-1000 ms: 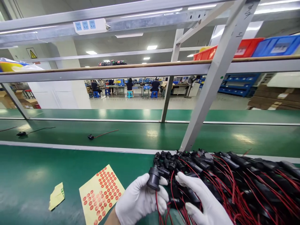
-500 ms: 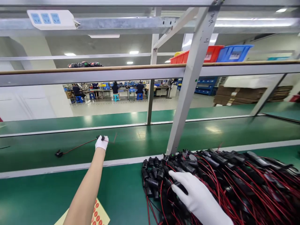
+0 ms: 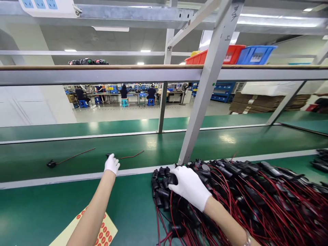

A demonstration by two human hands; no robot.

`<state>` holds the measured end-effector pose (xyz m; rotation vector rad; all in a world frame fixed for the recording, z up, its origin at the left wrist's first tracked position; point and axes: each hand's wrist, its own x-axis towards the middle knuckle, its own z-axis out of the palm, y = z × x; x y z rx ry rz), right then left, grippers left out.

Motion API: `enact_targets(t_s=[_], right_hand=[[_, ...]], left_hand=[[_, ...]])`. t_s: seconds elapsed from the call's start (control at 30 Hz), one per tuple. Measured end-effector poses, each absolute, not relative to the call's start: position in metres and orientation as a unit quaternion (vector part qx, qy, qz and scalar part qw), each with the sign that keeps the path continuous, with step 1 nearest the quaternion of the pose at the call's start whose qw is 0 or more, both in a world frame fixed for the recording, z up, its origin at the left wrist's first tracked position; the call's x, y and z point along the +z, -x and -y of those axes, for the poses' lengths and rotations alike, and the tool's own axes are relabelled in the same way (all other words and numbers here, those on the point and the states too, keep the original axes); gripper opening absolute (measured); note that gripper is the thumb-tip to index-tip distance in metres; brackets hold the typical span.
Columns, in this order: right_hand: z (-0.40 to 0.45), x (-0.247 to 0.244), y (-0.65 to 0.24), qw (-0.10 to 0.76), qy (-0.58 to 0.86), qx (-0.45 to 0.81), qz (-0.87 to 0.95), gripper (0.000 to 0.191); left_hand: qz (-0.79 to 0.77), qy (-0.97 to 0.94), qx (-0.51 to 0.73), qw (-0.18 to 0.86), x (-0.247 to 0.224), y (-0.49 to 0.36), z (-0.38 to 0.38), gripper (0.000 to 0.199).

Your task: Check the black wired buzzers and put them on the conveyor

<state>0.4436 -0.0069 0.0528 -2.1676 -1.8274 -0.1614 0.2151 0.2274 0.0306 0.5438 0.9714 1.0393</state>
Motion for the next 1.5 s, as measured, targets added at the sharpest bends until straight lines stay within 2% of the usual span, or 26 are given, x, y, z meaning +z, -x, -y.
enact_targets(t_s=[0.17, 0.27, 0.33, 0.4, 0.63, 0.73, 0.87, 1.03, 1.23, 1.4, 1.5], right_hand=[[0.045, 0.061, -0.421, 0.309, 0.711, -0.071, 0.627, 0.044], [0.064, 0.059, -0.396, 0.408, 0.661, -0.048, 0.628, 0.046], [0.072, 0.055, -0.380, 0.472, 0.623, -0.016, 0.623, 0.048], [0.077, 0.050, -0.369, 0.501, 0.600, 0.005, 0.623, 0.051], [0.087, 0.049, -0.352, 0.515, 0.539, -0.045, 0.665, 0.059], [0.093, 0.058, -0.348, 0.497, 0.501, -0.085, 0.703, 0.061], [0.101, 0.064, -0.351, 0.470, 0.492, -0.105, 0.725, 0.064], [0.107, 0.064, -0.360, 0.455, 0.491, -0.077, 0.739, 0.072], [0.114, 0.068, -0.354, 0.466, 0.492, -0.043, 0.734, 0.065], [0.115, 0.071, -0.346, 0.482, 0.488, -0.056, 0.726, 0.067], [0.110, 0.062, -0.351, 0.516, 0.505, 0.021, 0.691, 0.046]], left_hand=[[-0.298, -0.323, 0.315, 0.841, 0.038, -0.225, -0.098, 0.016], [-0.206, -0.352, 0.251, 0.878, 0.047, -0.225, -0.027, 0.040], [-0.133, -0.358, 0.243, 0.891, 0.053, -0.220, 0.004, 0.044], [-0.076, -0.356, 0.245, 0.899, 0.056, -0.214, 0.022, 0.043], [-0.039, -0.379, 0.291, 0.878, 0.060, -0.202, 0.039, 0.047], [-0.045, -0.469, 0.307, 0.827, 0.069, -0.192, 0.040, 0.047], [-0.144, -0.574, 0.321, 0.739, 0.076, -0.180, 0.035, 0.056], [-0.160, -0.617, 0.364, 0.679, 0.064, -0.178, 0.032, 0.043], [-0.156, -0.671, 0.384, 0.615, 0.066, -0.175, 0.033, 0.039], [-0.180, -0.742, 0.389, 0.516, 0.068, -0.172, 0.038, 0.035], [-0.237, -0.720, 0.441, 0.481, 0.057, -0.176, 0.048, 0.039]])
